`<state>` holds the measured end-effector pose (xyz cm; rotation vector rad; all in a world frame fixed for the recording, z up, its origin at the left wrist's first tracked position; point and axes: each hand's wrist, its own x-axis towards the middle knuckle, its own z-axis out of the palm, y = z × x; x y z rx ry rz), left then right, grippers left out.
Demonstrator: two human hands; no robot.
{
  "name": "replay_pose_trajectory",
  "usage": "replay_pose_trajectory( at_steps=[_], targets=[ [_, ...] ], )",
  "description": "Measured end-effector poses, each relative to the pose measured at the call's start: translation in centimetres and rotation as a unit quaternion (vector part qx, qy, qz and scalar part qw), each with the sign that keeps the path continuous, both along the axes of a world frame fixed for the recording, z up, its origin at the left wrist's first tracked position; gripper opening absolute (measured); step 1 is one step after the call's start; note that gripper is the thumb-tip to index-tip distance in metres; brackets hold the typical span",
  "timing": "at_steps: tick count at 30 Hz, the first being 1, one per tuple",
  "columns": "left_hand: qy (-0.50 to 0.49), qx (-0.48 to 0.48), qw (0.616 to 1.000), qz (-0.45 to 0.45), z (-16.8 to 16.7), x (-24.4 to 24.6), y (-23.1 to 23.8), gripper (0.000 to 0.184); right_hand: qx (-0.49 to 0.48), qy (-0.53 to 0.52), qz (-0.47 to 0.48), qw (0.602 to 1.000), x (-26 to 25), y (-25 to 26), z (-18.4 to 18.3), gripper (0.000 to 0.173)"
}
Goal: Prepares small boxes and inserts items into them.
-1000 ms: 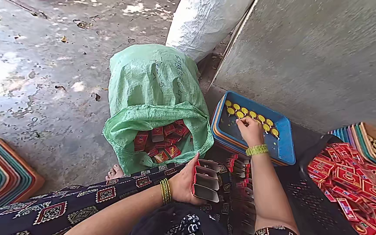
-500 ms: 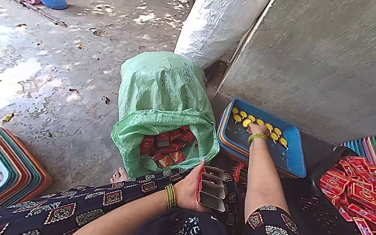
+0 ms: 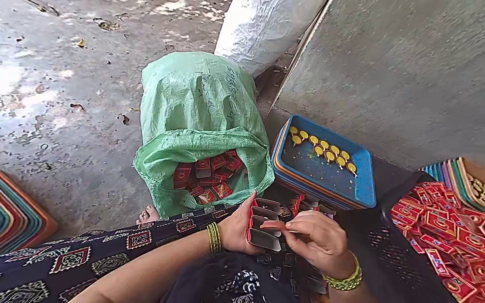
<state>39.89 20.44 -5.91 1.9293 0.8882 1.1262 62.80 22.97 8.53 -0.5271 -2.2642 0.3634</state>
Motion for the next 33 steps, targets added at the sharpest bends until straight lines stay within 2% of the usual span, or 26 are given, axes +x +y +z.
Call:
replay_pose_trajectory(
  at_steps=[2, 5, 7, 8, 9, 11, 14, 16, 18, 20, 22, 24, 26, 28, 31, 33],
  targets=[
    [0.001, 0.008, 1.000, 0.002, 0.0, 0.0, -0.1, 0.151, 0.011, -0.075, 0.013, 0.997, -0.4, -0.2, -0.2, 0.006],
    [-0.003, 0.004, 1.000, 0.006, 0.0, 0.1, -0.2, 0.151, -0.029, -0.082, 0.006, 0.996, -0.8, 2.0, 0.1, 0.024],
    [-0.007, 0.001, 1.000, 0.003, -0.2, 0.1, -0.2, 0.151, -0.050, -0.058, -0.072, 0.994, -0.8, 6.1, 0.1, 0.026],
    [-0.010, 0.001, 1.000, 0.000, -0.2, 0.1, -0.1, 0.151, -0.059, -0.065, -0.143, 0.986, -0.8, 8.9, -0.2, 0.026],
    [-0.011, 0.002, 1.000, -0.001, -0.2, 0.1, -0.1, 0.151, -0.082, -0.091, -0.227, 0.966, -0.8, 12.1, -0.6, 0.029],
    [-0.006, -0.004, 1.000, -0.001, -0.1, 0.0, 0.0, 0.152, -0.193, -0.162, -0.372, 0.893, -0.6, 19.4, -2.6, 0.040],
    [-0.008, -0.025, 1.000, -0.003, 0.0, -0.2, 0.2, 0.151, -0.360, -0.243, -0.461, 0.774, 0.6, 30.1, -7.9, 0.061],
    [-0.004, -0.039, 0.999, 0.004, 0.0, -0.1, 0.3, 0.152, -0.413, -0.207, -0.493, 0.737, 0.9, 34.2, -10.8, 0.069],
    [0.000, -0.047, 0.999, 0.007, 0.1, -0.2, 0.4, 0.152, -0.432, -0.119, -0.518, 0.729, 0.5, 35.7, -12.0, 0.062],
    [0.003, -0.049, 0.999, 0.007, 0.1, -0.3, 0.5, 0.150, -0.433, -0.033, -0.546, 0.716, -0.5, 35.7, -11.9, 0.050],
    [0.001, -0.042, 0.999, 0.006, 0.1, -0.4, 0.5, 0.149, -0.439, 0.034, -0.554, 0.706, -1.2, 34.2, -10.7, 0.047],
    [0.000, -0.041, 0.999, 0.007, 0.1, -0.4, 0.5, 0.150, -0.397, -0.005, -0.554, 0.732, -1.3, 32.2, -8.6, 0.042],
    [-0.002, -0.043, 0.999, 0.005, 0.3, -0.4, 0.5, 0.151, -0.312, -0.057, -0.530, 0.786, -1.1, 29.2, -6.5, 0.035],
    [-0.002, -0.043, 0.999, 0.001, 0.2, -0.3, 0.4, 0.151, -0.220, -0.045, -0.480, 0.848, -0.8, 24.1, -4.7, 0.029],
    [-0.004, -0.030, 1.000, -0.002, -0.1, -0.2, 0.4, 0.152, -0.087, 0.029, -0.319, 0.943, 0.3, 15.0, -2.2, 0.026],
    [-0.004, -0.026, 1.000, -0.002, -0.1, -0.1, 0.3, 0.151, -0.027, 0.082, -0.192, 0.978, 1.0, 8.7, -0.8, 0.023]
  ],
)
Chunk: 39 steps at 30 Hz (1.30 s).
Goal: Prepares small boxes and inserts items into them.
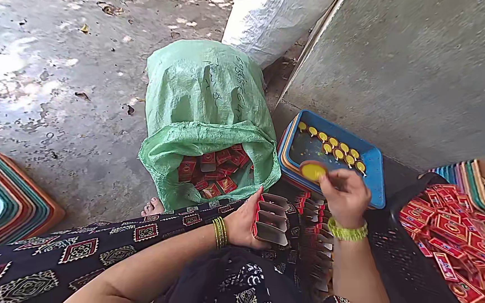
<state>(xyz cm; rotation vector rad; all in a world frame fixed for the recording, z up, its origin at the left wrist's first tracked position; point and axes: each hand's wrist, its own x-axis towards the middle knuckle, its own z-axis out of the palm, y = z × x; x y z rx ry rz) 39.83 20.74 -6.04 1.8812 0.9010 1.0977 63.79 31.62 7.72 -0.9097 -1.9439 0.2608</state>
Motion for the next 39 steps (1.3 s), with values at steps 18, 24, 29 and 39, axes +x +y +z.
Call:
replay_pose_trajectory(
  at_steps=[18, 24, 29, 39],
  targets=[
    [0.046, 0.107, 0.993, 0.034, 0.2, 0.7, -1.5, 0.145, -0.207, -0.287, 0.110, 0.929, -2.8, -10.4, 0.5, 0.051],
    [0.051, 0.104, 0.993, 0.025, 0.9, 0.8, -1.7, 0.144, -0.266, -0.284, 0.119, 0.913, -2.3, -10.2, -0.3, 0.063],
    [0.033, 0.075, 0.997, -0.002, 1.2, 1.0, -1.7, 0.146, -0.296, -0.268, 0.110, 0.910, -1.7, -10.3, -0.8, 0.054],
    [-0.101, 0.014, 0.988, -0.117, 2.3, 3.7, -3.6, 0.156, -0.305, 0.033, 0.174, 0.936, 6.2, -12.7, -5.5, 0.027]
  ],
)
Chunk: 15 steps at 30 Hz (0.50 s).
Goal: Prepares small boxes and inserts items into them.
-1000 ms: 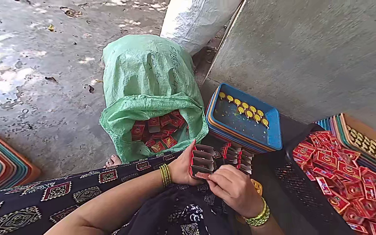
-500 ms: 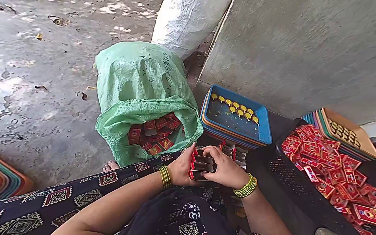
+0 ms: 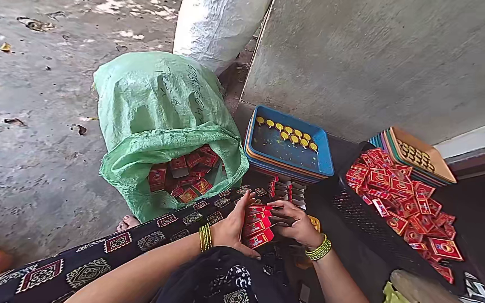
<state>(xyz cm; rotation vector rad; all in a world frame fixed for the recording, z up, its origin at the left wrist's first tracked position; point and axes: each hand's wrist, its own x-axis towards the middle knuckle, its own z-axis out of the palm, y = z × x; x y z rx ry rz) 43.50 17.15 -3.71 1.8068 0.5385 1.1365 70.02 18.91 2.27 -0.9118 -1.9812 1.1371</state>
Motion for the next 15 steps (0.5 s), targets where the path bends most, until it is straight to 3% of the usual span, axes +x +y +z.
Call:
replay_pose_trajectory(
  at_steps=[3, 6, 11, 15],
  targets=[
    [-0.012, -0.052, 0.998, -0.030, 0.6, 0.9, -1.0, 0.153, -0.088, 0.096, -0.053, 0.990, 3.2, -2.3, -1.3, 0.029],
    [0.020, -0.074, 0.996, -0.044, 0.8, 0.7, -0.7, 0.148, -0.098, 0.103, -0.131, 0.981, 6.3, -3.7, -1.1, 0.031],
    [0.028, -0.069, 0.995, 0.060, -0.2, -0.4, 0.3, 0.131, 0.006, -0.123, -0.191, 0.974, 11.2, -1.4, -2.3, 0.034],
    [0.019, -0.099, 0.988, 0.119, -0.8, -1.5, 0.9, 0.120, -0.025, -0.243, -0.161, 0.956, 11.2, 1.8, -5.7, 0.038]
  ],
)
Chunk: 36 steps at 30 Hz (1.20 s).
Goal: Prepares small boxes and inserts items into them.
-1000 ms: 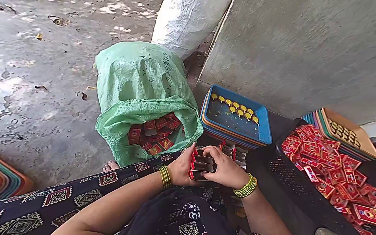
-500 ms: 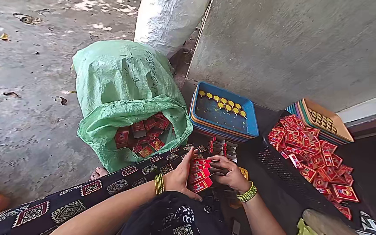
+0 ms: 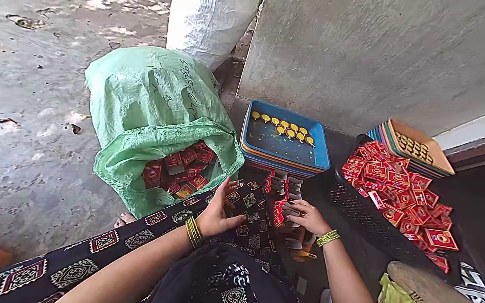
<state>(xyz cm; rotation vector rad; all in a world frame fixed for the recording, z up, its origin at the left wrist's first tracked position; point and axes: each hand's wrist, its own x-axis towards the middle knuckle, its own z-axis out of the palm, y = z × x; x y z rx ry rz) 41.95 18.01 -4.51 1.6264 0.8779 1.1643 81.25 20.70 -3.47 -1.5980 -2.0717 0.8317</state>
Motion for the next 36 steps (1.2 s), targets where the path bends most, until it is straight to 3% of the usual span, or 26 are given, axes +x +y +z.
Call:
replay_pose_trajectory(
  at_steps=[7, 12, 15, 18, 22, 24, 26, 29, 32, 36],
  targets=[
    [-0.006, -0.021, 0.999, 0.023, -0.5, -0.8, 0.3, 0.116, -0.074, -0.181, 0.025, 0.980, -2.8, 4.9, -4.5, 0.040],
    [-0.012, -0.030, 0.999, 0.017, -0.2, -1.1, 0.9, 0.109, -0.048, -0.354, -0.001, 0.934, -4.7, 5.7, -2.9, 0.052],
    [-0.015, -0.026, 0.999, 0.018, 1.2, -2.2, 2.1, 0.098, -0.047, -0.359, -0.010, 0.932, -5.5, 5.8, -0.4, 0.059],
    [0.021, -0.044, 0.995, 0.084, 3.8, -5.1, 4.5, 0.085, 0.024, -0.299, -0.006, 0.954, -7.9, 6.8, 3.3, 0.047],
    [0.124, -0.177, 0.956, 0.200, 5.5, -11.9, 7.9, 0.072, 0.134, -0.208, 0.066, 0.967, -15.9, 9.7, 6.9, 0.031],
    [0.140, -0.243, 0.928, 0.246, 4.7, -15.6, 8.9, 0.069, 0.117, -0.177, 0.129, 0.969, -21.5, 11.8, 7.1, 0.028],
    [0.139, -0.275, 0.904, 0.297, 3.4, -18.5, 9.2, 0.064, 0.030, -0.190, 0.198, 0.961, -27.6, 14.1, 6.1, 0.028],
    [0.143, -0.309, 0.870, 0.356, 1.2, -20.9, 9.3, 0.058, -0.094, -0.317, 0.293, 0.897, -36.1, 17.8, 1.8, 0.038],
    [0.184, -0.344, 0.864, 0.318, 0.5, -21.3, 9.3, 0.057, -0.117, -0.446, 0.305, 0.833, -41.6, 19.5, -3.2, 0.041],
    [0.236, -0.369, 0.867, 0.239, -0.1, -21.4, 10.3, 0.052, -0.125, -0.536, 0.269, 0.791, -43.6, 19.7, -8.4, 0.035]
  ],
)
